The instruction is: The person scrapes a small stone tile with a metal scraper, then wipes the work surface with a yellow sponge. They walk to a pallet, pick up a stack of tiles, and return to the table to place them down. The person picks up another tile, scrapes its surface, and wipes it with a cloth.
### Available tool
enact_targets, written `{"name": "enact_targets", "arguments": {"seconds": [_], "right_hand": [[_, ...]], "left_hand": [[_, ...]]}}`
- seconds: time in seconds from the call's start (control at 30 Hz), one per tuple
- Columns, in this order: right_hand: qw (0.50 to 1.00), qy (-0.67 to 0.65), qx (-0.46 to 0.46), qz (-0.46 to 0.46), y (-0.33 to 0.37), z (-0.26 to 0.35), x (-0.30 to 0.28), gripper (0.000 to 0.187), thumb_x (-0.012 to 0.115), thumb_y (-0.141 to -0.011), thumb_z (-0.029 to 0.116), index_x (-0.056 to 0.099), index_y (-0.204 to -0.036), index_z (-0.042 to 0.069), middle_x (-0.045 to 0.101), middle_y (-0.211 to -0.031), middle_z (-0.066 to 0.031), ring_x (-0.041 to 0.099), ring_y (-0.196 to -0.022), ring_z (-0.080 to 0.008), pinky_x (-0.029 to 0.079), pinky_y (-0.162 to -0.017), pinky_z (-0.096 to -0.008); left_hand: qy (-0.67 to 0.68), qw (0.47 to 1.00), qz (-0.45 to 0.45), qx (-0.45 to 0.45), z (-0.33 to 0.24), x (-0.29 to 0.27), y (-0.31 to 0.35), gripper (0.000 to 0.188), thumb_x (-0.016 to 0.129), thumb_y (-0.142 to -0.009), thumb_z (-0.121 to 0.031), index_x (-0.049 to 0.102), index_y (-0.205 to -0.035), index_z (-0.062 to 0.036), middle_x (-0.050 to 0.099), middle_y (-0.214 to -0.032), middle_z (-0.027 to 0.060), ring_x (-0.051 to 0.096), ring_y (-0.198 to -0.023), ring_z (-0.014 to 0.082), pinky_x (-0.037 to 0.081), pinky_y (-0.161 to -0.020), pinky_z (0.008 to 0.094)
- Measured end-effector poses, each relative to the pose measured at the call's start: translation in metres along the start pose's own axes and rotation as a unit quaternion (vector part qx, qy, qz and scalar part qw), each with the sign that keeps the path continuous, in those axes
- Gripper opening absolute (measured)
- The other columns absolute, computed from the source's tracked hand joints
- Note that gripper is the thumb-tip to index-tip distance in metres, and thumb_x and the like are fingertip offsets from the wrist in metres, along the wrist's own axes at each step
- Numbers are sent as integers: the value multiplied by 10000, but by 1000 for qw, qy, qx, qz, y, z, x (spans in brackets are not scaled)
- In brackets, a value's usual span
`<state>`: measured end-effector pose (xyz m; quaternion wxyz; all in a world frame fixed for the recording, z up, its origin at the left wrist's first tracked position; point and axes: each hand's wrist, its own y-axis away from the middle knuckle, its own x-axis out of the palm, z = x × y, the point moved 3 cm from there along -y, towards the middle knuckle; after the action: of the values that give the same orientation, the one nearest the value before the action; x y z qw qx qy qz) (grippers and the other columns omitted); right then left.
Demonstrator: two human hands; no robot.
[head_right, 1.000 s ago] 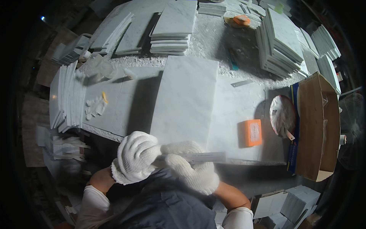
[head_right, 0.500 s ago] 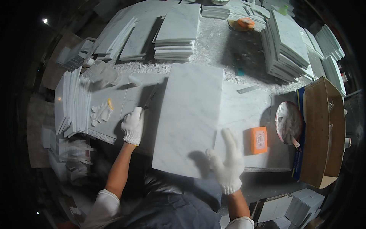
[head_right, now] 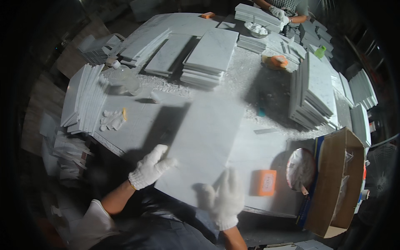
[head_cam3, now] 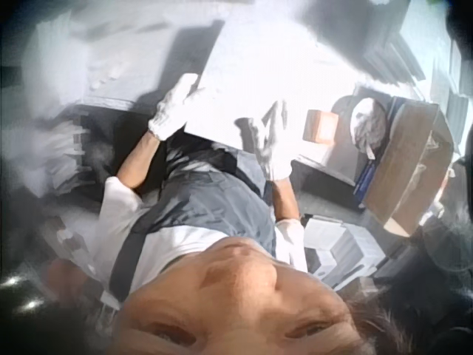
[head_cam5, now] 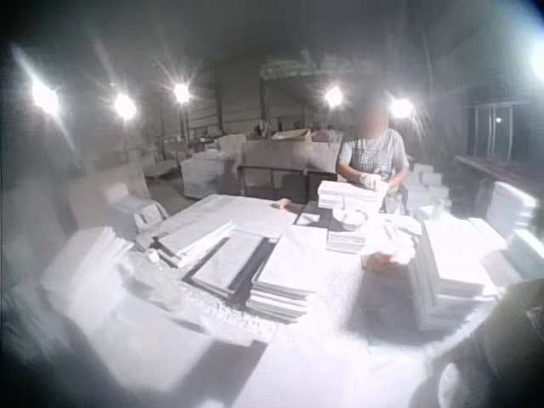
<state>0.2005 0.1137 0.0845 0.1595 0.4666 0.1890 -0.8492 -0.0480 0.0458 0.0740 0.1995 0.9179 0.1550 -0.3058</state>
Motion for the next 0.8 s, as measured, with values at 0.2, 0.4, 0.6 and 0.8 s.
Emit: {"name": "enact_targets", "arguments": {"seconds": [0.2,0.4,0.6,0.8], "right_hand": [[975,51,-186,-106,-5,32,-3,745,630,-889,627,612,-1134,-76,576,-1183,-189,567,-1055,-432,504,-895,-506],[974,-17,-205,-98,-1,27,-4,704,710,-846,545,582,-1142,-81,582,-1154,-213,572,-1067,-433,490,-926,-527],[980,-55,-165,-99,-3,30,-5,752,749,-880,455,517,-1327,-103,556,-1316,-287,562,-1180,-466,482,-984,-527],[837,-540,68,55,-41,36,-13,865,735,-949,235,227,-1594,-37,285,-1633,-262,437,-1428,-347,414,-1148,-442]], "left_hand": [[79,991,76,-79,3,-22,-19,955,725,-935,-496,348,-1431,227,514,-1445,297,477,-1377,285,382,-1153,356],[164,985,31,-32,10,-23,-9,419,750,-952,-328,621,-1057,57,653,-944,67,580,-948,94,478,-904,258],[256,966,-21,17,9,-32,2,438,766,-941,-381,641,-1056,23,645,-948,37,556,-883,80,473,-842,245],[286,950,-121,7,-10,-38,-37,454,736,-953,-449,640,-1003,-8,582,-874,2,493,-841,74,439,-781,236]]}}
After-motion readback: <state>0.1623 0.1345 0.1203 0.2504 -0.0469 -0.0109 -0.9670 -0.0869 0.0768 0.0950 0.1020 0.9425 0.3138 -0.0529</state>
